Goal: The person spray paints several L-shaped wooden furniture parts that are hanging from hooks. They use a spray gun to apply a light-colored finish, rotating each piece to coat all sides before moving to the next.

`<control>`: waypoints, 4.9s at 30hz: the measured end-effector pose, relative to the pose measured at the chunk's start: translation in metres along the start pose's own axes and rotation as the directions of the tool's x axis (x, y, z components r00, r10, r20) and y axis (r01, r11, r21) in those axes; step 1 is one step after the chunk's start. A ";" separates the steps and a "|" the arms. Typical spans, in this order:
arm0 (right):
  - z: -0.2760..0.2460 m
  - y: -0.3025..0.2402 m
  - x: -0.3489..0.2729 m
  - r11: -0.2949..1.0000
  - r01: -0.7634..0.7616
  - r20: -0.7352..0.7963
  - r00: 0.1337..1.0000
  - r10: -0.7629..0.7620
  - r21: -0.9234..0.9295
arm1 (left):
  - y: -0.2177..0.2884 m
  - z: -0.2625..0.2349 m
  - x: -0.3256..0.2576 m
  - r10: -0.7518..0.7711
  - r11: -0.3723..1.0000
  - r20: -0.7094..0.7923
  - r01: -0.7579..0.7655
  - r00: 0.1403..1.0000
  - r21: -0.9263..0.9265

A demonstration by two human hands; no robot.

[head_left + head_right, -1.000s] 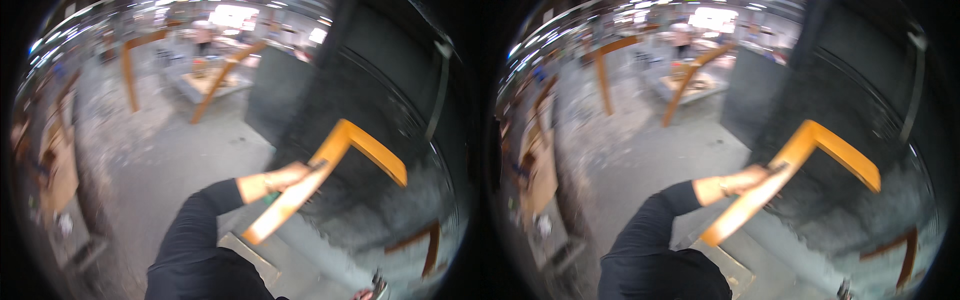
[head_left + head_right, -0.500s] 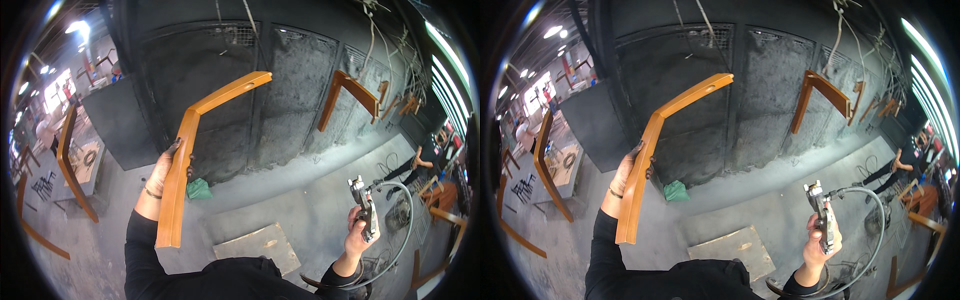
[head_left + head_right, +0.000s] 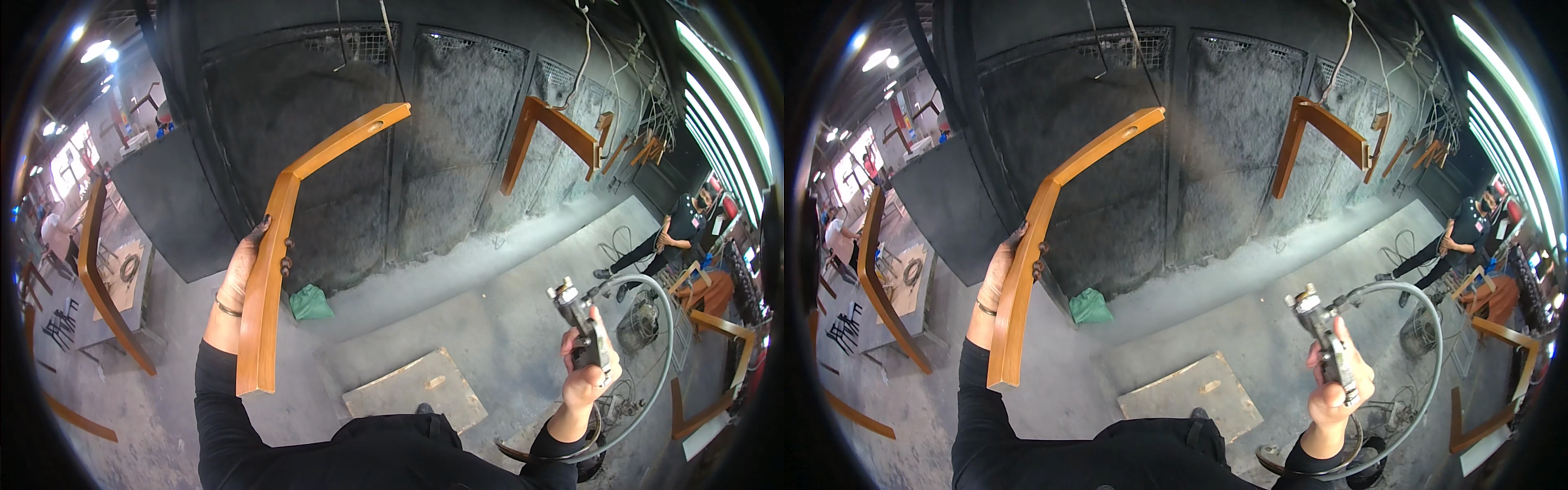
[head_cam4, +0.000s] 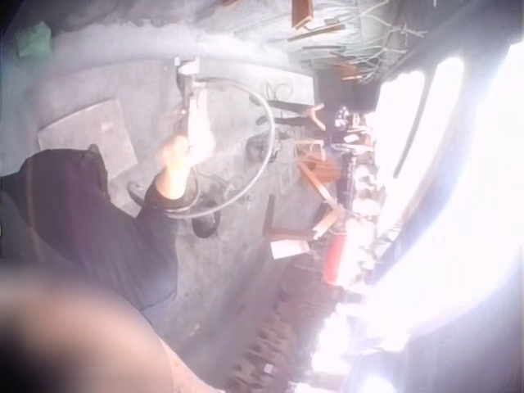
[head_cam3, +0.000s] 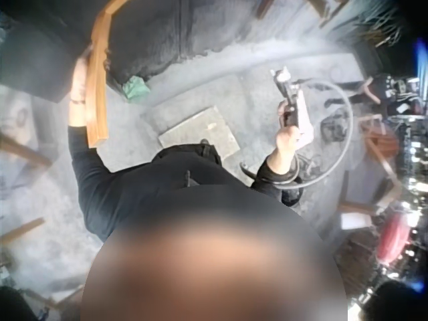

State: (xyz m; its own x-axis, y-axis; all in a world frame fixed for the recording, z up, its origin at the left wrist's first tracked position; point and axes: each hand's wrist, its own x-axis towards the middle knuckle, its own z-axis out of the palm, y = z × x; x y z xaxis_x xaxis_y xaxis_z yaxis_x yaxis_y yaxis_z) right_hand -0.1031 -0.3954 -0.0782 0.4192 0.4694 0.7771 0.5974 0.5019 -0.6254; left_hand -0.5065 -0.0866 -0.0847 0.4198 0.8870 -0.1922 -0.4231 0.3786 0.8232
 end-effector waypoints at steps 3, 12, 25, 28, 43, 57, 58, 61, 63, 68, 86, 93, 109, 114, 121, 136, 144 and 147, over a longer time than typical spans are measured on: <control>0.003 -0.001 0.002 1.000 -0.010 -0.074 0.997 0.009 -0.008 | 0.002 -0.005 0.001 -0.005 1.000 0.020 0.005 1.000 -0.007; 0.007 0.003 0.006 0.998 -0.020 -0.075 0.997 0.015 -0.068 | 0.008 -0.013 0.000 -0.027 0.999 0.072 0.030 0.997 -0.041; 0.062 -0.009 -0.013 0.989 0.139 0.384 0.911 -0.147 0.047 | 0.008 -0.011 -0.016 -0.022 0.997 0.030 0.024 0.999 -0.067; 0.066 -0.017 -0.015 0.999 0.041 0.291 0.956 -0.038 -0.007 | 0.008 -0.012 -0.020 -0.029 0.997 0.017 0.030 0.999 -0.070; 0.031 -0.012 0.004 0.994 -0.048 0.008 0.999 0.049 -0.102 | 0.009 -0.007 -0.028 0.000 0.995 0.004 0.001 1.000 -0.103; 0.001 -0.018 0.002 0.974 -0.067 -0.057 0.997 0.056 -0.217 | -0.014 -0.048 -0.003 0.586 0.536 0.274 -0.618 0.763 0.575; 0.001 -0.020 0.006 0.975 -0.068 -0.064 0.996 0.055 -0.214 | -0.014 -0.054 0.001 0.633 0.421 0.336 -0.674 0.697 0.607; -0.001 -0.026 0.020 0.982 -0.056 -0.043 0.998 0.049 -0.179 | -0.013 -0.069 0.003 0.656 0.213 0.337 -0.593 0.676 0.776; -0.002 -0.031 0.034 0.990 -0.024 -0.024 0.999 0.021 -0.136 | -0.012 -0.073 0.001 0.653 0.182 0.330 -0.564 0.682 0.805; -0.008 -0.056 0.075 0.993 -0.086 0.048 0.995 0.090 -0.077 | -0.003 -0.076 -0.004 0.643 0.218 0.314 -0.560 0.699 0.799; 0.046 -0.109 0.196 0.890 -0.214 0.096 0.957 0.274 -0.403 | 0.009 -0.083 0.000 0.673 0.165 0.308 -0.542 0.673 0.824; 0.046 -0.134 0.176 0.951 -0.259 0.228 0.928 0.294 -0.170 | 0.010 -0.083 0.004 0.653 0.256 0.306 -0.582 0.693 0.772; 0.031 -0.152 0.167 0.960 -0.127 0.295 0.934 0.199 -0.248 | 0.013 -0.083 0.014 0.660 0.192 0.342 -0.591 0.669 0.784; 0.034 -0.138 0.195 0.892 -0.188 0.138 0.954 0.265 -0.411 | 0.013 -0.084 0.011 0.672 0.183 0.332 -0.582 0.662 0.792; 0.030 -0.136 0.180 0.960 -0.213 0.172 0.954 0.244 -0.180 | 0.012 -0.081 0.021 0.669 0.212 0.339 -0.607 0.661 0.766; 0.004 -0.086 0.051 0.989 -0.023 0.027 0.999 0.027 -0.144 | -0.036 -0.084 0.078 0.437 0.719 0.293 -0.526 0.850 0.455; -0.002 -0.056 0.030 0.973 -0.064 0.038 0.997 0.074 -0.223 | -0.026 -0.074 0.079 0.401 0.709 0.293 -0.497 0.868 0.500; 0.000 -0.046 0.030 0.973 -0.133 0.031 0.989 0.141 -0.190 | -0.024 -0.074 0.076 0.397 0.706 0.301 -0.498 0.867 0.503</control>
State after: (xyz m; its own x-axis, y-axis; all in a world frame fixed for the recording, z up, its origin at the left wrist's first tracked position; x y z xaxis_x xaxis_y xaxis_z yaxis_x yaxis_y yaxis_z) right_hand -0.1182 -0.4048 -0.0258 0.4778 0.5582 0.6783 0.6556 0.2874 -0.6983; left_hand -0.5237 -0.0087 -0.1580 0.4375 0.8398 0.3214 -0.1039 -0.3079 0.9457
